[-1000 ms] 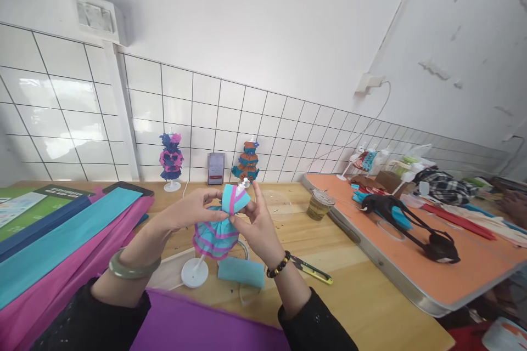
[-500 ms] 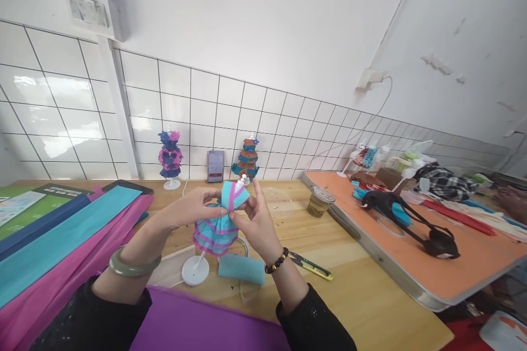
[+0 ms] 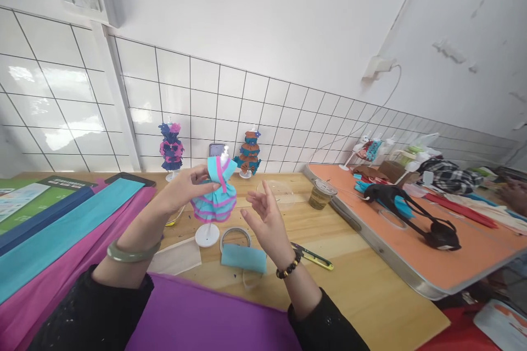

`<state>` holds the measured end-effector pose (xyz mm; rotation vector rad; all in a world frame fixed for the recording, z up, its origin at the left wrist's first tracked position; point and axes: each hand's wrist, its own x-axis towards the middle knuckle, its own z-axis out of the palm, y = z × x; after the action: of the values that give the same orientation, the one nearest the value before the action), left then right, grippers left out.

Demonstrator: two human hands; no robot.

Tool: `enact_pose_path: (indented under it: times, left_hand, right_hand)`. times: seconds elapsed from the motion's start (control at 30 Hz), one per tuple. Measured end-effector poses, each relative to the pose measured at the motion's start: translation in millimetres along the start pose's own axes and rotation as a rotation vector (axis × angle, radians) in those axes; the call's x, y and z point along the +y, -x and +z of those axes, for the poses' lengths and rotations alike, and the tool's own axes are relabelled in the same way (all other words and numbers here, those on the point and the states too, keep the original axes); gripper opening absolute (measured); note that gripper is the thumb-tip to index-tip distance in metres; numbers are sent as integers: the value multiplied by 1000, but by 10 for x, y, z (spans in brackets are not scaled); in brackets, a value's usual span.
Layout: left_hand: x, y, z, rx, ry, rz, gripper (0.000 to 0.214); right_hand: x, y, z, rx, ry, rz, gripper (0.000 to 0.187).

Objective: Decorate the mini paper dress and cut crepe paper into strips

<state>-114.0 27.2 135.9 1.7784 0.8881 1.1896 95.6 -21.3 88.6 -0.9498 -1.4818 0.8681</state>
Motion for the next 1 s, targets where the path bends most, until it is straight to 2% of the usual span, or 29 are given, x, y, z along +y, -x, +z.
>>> enact_pose_path:
  times: [0.2, 0.3, 0.4, 0.5, 0.63, 0.77, 0.87, 1.0]
  left_hand:
    - [-58, -18, -165, 235, 106, -51, 38]
    - [-72, -31, -178, 288, 151, -32, 36]
    - [-60, -34, -160, 306, 173, -22, 33]
    - [-39, -26, -142, 313, 159, -26, 31]
    - [-28, -19, -127, 341, 112, -24, 31]
    - [-20, -21, -113, 380, 72, -27, 34]
    - [-10, -25, -106, 418, 59, -27, 40]
    - [-1, -21, -110, 428, 49, -22, 44]
  right_hand:
    - [211, 433, -347, -89, 413, 164, 33]
    - [274, 630, -502, -157, 586, 162, 20]
    - [284, 785, -581, -244, 699, 160, 15]
    - [250, 900, -560, -337, 757, 124, 15]
    - [221, 997, -419, -466, 816, 24, 20]
    - [279, 993, -300, -445, 906, -30, 22]
    - [377, 911, -259, -396, 1024, -65, 16]
    - [508, 783, -200, -424, 1219, -104, 15]
